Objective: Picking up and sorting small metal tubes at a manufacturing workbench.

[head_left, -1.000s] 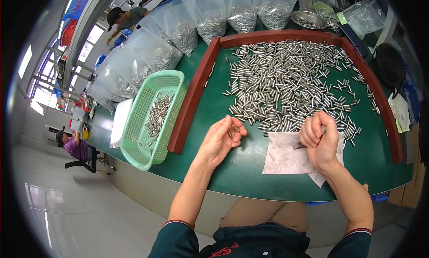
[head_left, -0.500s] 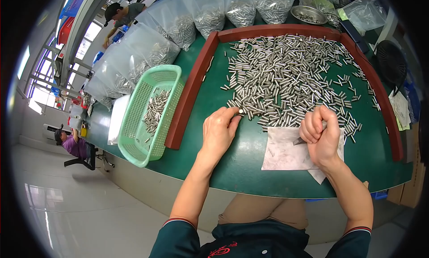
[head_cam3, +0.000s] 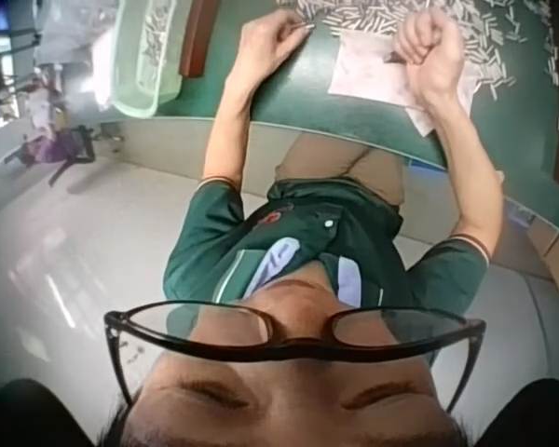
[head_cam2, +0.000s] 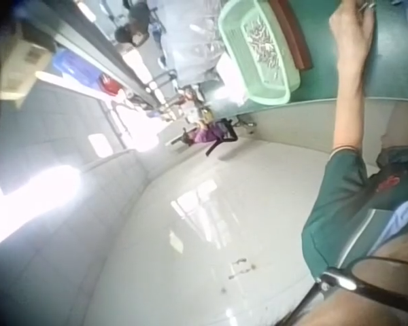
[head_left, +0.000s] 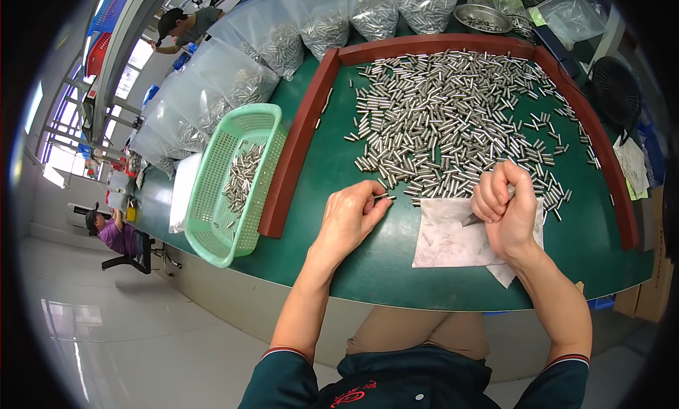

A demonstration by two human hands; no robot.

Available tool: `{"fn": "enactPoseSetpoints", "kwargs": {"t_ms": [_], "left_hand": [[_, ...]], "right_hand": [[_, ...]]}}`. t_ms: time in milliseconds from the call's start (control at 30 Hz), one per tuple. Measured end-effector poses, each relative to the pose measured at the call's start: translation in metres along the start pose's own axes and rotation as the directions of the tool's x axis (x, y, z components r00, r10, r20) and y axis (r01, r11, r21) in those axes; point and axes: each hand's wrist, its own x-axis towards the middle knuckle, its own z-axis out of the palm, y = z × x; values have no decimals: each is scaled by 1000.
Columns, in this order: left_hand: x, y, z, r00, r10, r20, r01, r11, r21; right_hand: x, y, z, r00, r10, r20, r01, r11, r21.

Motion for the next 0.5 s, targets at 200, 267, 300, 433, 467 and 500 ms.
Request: {"fn": "enactPoseSetpoints", "kwargs": {"t_ms": [200,267,300,433,467,500], "left_hand": [[1,5,8,937,337,-94,-328,939,98],[0,14,6,984,139,-114,-149,986,-79],[-4,11,6,998,-51,-34,38,947,-320],[-1,-3,0,964,-160,211,253,318,-914],[-1,-8,-1,953,-155,259,290,234,-928],[0,-12,-2,941,-145,306,326,148,-934]], "right_hand": [[1,-2,4,1000,9,0,-9,1000,-1],[2,-1,3,1000,4,-2,-4,1000,14],[2,-1,2,1000,3,-4,-3,1000,17],[-1,-1,1,1000,13,-18,-13,1000,6],[-2,-1,1,1000,18,-22,-18,1000,9],[-1,-1,1,1000,18,-14,-17,1000,8]]}}
